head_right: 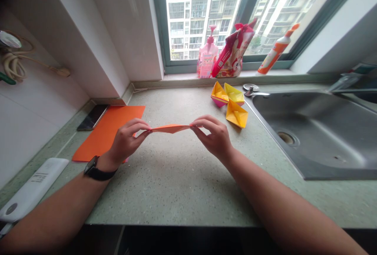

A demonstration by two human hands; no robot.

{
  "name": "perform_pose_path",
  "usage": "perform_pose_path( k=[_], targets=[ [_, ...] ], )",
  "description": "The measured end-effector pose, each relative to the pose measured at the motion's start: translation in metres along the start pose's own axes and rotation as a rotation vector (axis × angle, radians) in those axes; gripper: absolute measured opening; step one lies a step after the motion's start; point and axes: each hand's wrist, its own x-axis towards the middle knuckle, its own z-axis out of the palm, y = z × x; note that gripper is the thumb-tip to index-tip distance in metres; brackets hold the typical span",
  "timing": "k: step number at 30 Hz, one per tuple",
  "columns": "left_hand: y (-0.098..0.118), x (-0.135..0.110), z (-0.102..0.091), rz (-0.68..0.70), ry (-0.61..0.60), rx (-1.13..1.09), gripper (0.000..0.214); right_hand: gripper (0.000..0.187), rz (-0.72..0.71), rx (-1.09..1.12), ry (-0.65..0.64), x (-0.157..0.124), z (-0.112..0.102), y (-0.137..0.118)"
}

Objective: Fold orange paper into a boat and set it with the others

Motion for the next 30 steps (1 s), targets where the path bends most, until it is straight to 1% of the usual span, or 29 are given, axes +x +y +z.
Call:
perform_pose_path(
  k=[1,2,5,6,7,9,11,12,14,16,18,20,22,23,24,26,28,30],
  targets=[
    [0.0,0.0,0.0,0.01,0.007,-0.003,0.01,0.006,0.05,0.043,-0.002,-0.001,0.001,0.001],
    [0.0,-0.001,0.0,0.019,0.017,-0.008,0.01,0.01,0.123,0.103,-0.009,-0.002,0.002,0.003],
    [0.001,-0.002,0.0,0.059,0.066,-0.017,0.008,0.039,0.417,0.364,-0.073,-0.005,0.006,0.013],
    [0.001,-0.003,-0.001,0.079,0.08,-0.012,0.007,0.045,0.511,0.456,-0.102,-0.005,0.007,0.016],
    [0.001,-0.003,-0.001,0.1,0.089,-0.002,0.006,0.048,0.593,0.54,-0.133,-0.006,0.008,0.019],
    [0.001,-0.004,-0.002,0.134,0.093,0.024,0.006,0.047,0.724,0.674,-0.177,-0.006,0.01,0.021],
    [0.001,-0.005,-0.001,0.135,0.088,0.041,0.007,0.045,0.803,0.764,-0.19,-0.007,0.011,0.019],
    [0.001,-0.005,0.0,0.121,0.082,0.045,0.007,0.044,0.814,0.788,-0.191,-0.007,0.011,0.017],
    [-0.001,-0.005,0.003,0.065,0.06,0.049,0.006,0.041,0.762,0.791,-0.177,-0.007,0.011,0.009],
    [-0.003,-0.007,0.008,-0.009,0.018,0.033,0.006,0.035,0.608,0.721,-0.168,-0.006,0.01,0.0],
    [-0.005,-0.009,0.014,-0.079,-0.032,-0.035,0.016,0.025,0.382,0.569,-0.173,-0.007,0.009,-0.01],
    [-0.004,-0.012,0.018,-0.126,-0.068,-0.129,0.031,0.014,0.123,0.363,-0.197,-0.008,0.009,-0.017],
    [-0.001,-0.014,0.021,-0.136,-0.099,-0.19,0.045,0.008,-0.101,0.169,-0.259,-0.011,0.011,-0.02],
    [0.002,-0.015,0.021,-0.123,-0.12,-0.199,0.048,0.007,-0.181,0.095,-0.305,-0.013,0.012,-0.02],
    [0.004,-0.015,0.022,-0.101,-0.151,-0.199,0.048,0.006,-0.238,0.041,-0.353,-0.015,0.014,-0.02],
    [0.009,-0.015,0.021,-0.047,-0.248,-0.189,0.036,0.008,-0.289,-0.023,-0.443,-0.019,0.017,-0.018],
    [0.011,-0.014,0.022,-0.012,-0.329,-0.179,0.019,0.011,-0.296,-0.035,-0.508,-0.021,0.019,-0.016],
    [0.012,-0.014,0.024,-0.002,-0.361,-0.167,0.01,0.018,-0.278,-0.027,-0.561,-0.022,0.018,-0.014]
  ],
)
